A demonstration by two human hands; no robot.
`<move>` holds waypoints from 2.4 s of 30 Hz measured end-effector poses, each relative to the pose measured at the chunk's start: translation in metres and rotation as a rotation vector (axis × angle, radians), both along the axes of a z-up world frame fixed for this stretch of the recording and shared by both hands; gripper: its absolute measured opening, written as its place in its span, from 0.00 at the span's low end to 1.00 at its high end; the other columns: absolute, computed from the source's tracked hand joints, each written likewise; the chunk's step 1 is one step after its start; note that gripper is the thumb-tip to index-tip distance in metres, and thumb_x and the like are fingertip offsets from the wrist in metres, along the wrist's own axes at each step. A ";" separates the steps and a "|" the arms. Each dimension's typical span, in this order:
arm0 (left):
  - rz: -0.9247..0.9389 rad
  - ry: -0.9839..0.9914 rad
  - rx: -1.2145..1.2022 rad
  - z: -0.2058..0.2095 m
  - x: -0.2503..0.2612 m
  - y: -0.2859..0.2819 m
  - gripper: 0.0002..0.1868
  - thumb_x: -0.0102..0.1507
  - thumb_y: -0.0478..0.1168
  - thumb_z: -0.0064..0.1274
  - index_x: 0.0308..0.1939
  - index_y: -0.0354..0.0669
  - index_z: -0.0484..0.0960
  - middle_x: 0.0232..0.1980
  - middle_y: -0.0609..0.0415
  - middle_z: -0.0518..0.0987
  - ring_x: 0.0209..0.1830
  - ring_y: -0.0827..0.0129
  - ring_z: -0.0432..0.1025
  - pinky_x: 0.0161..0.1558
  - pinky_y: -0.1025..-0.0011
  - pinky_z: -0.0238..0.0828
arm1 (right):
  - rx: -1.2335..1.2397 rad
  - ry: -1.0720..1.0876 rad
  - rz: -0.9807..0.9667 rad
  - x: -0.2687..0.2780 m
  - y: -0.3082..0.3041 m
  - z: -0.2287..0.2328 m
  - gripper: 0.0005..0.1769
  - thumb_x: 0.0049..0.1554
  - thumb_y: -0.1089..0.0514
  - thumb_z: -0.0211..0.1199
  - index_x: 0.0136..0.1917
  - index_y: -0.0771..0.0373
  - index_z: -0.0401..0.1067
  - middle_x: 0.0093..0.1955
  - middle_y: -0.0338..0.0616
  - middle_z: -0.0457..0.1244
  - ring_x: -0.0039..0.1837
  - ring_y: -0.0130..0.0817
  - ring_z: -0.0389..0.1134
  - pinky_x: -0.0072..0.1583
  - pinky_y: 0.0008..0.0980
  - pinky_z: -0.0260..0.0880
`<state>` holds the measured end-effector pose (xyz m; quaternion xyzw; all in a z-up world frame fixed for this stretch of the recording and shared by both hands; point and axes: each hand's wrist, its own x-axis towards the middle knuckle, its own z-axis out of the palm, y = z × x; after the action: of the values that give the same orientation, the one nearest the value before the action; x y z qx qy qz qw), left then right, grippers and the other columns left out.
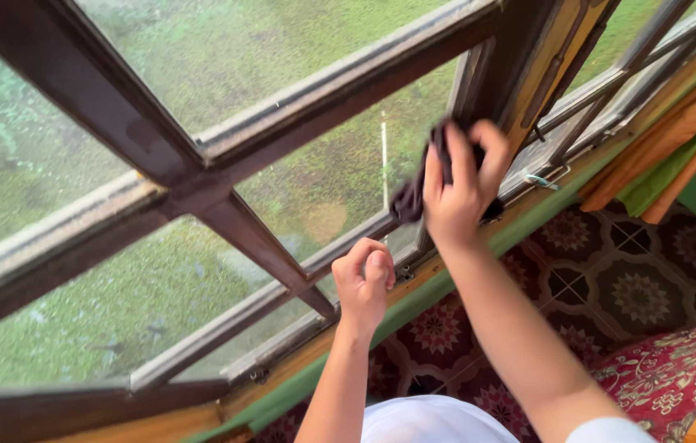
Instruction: The person cleans a window by wiping its glass panes with a cloth while holding a small bottle.
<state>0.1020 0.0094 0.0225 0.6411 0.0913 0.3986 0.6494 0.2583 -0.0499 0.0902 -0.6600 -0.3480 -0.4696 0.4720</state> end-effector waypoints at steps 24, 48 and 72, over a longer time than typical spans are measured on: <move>0.106 0.401 -0.122 -0.075 -0.066 -0.024 0.21 0.69 0.52 0.47 0.30 0.38 0.77 0.19 0.58 0.73 0.19 0.77 0.69 0.26 0.76 0.65 | -0.294 0.321 0.172 -0.032 -0.035 -0.083 0.14 0.65 0.64 0.64 0.62 0.73 0.73 0.59 0.56 0.60 0.61 0.53 0.64 0.65 0.47 0.68; 0.304 0.022 -0.545 -0.136 -0.206 0.023 0.35 0.70 0.71 0.43 0.34 0.39 0.70 0.23 0.52 0.69 0.20 0.69 0.63 0.23 0.70 0.61 | -0.216 0.792 0.711 -0.206 -0.017 -0.189 0.14 0.60 0.65 0.64 0.59 0.71 0.72 0.59 0.48 0.63 0.61 0.39 0.66 0.65 0.33 0.66; 0.237 0.103 -0.279 -0.135 -0.273 0.068 0.28 0.72 0.57 0.39 0.28 0.37 0.71 0.19 0.56 0.68 0.17 0.77 0.63 0.21 0.76 0.55 | -0.258 0.770 0.349 -0.329 0.000 -0.179 0.16 0.60 0.61 0.65 0.59 0.69 0.74 0.60 0.50 0.62 0.61 0.45 0.66 0.64 0.38 0.67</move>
<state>-0.1709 0.0776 -0.1129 0.5492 0.2539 0.4223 0.6749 -0.0702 -0.0499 -0.0886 -0.7718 -0.3089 -0.0551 0.5531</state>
